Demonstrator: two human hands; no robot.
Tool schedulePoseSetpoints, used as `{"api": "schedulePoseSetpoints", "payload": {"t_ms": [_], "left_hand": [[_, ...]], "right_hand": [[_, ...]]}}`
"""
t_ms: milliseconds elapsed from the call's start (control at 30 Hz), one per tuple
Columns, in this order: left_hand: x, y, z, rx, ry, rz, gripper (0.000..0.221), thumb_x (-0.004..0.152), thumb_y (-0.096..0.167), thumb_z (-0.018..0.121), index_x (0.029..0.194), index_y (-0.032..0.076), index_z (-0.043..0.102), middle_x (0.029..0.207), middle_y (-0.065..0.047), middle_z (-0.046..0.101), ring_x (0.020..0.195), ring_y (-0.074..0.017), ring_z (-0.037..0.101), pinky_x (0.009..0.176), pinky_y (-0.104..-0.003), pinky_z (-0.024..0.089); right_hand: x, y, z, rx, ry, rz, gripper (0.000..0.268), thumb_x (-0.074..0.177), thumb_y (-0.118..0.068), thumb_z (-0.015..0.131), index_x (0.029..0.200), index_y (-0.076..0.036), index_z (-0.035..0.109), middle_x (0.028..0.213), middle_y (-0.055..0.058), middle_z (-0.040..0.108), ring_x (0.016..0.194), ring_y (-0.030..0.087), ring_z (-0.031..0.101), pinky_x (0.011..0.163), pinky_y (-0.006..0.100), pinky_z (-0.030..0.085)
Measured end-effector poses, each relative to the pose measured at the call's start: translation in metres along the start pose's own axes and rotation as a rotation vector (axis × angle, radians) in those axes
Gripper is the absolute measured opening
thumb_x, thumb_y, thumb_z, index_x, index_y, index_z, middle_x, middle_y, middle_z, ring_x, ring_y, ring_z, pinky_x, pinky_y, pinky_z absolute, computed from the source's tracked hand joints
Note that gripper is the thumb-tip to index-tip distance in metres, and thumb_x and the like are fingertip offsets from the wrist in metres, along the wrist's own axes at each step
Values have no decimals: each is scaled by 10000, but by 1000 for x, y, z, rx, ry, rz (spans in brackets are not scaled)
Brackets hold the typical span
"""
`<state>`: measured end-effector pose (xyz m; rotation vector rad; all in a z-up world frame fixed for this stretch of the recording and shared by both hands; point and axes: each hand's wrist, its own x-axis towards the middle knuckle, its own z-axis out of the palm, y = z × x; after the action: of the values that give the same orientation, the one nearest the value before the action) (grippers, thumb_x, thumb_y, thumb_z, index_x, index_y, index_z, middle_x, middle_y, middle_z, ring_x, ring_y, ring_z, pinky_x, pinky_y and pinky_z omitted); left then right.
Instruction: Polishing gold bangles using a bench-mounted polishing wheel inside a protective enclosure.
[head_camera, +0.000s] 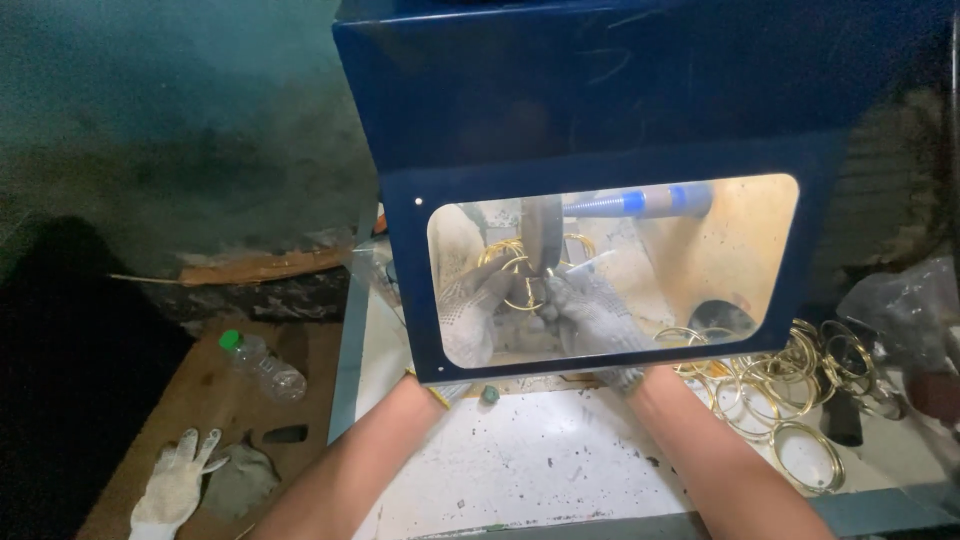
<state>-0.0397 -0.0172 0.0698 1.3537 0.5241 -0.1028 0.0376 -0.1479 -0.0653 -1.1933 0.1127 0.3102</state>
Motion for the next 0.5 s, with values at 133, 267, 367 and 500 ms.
{"api": "schedulePoseSetpoints", "payload": {"t_ms": [133,267,367,500], "left_hand": [[-2,-1,4,9,8,6,529,906,158,626,1424,54,625,1290,-300,675,1091,-415,720,905,-442,627],[-1,-1,9,26,19,4,525,911,161,621,1424,48,624,1297,-304,671,1095,-418,719,909,-438,627],[-3,-2,12,45,23,11,523,914,163,618,1423,44,624,1301,-306,668,1098,-419,718,912,-435,627],[28,-23,7,63,42,24,521,917,165,615,1423,40,623,1305,-308,666,1100,-421,717,914,-433,627]], "right_hand": [[-18,-13,15,-114,-30,8,233,974,-206,707,1036,-9,600,729,116,609,689,240,670,698,439,624],[31,27,-16,-119,-113,-59,286,959,-222,739,1075,7,612,777,196,673,740,294,712,711,479,633],[12,21,-6,-132,-87,-96,269,923,-226,760,1054,-28,634,824,141,649,815,245,685,783,462,618],[-15,1,-2,-468,-111,-143,353,914,-263,750,1182,-44,682,1037,256,704,1055,356,706,913,547,591]]}}
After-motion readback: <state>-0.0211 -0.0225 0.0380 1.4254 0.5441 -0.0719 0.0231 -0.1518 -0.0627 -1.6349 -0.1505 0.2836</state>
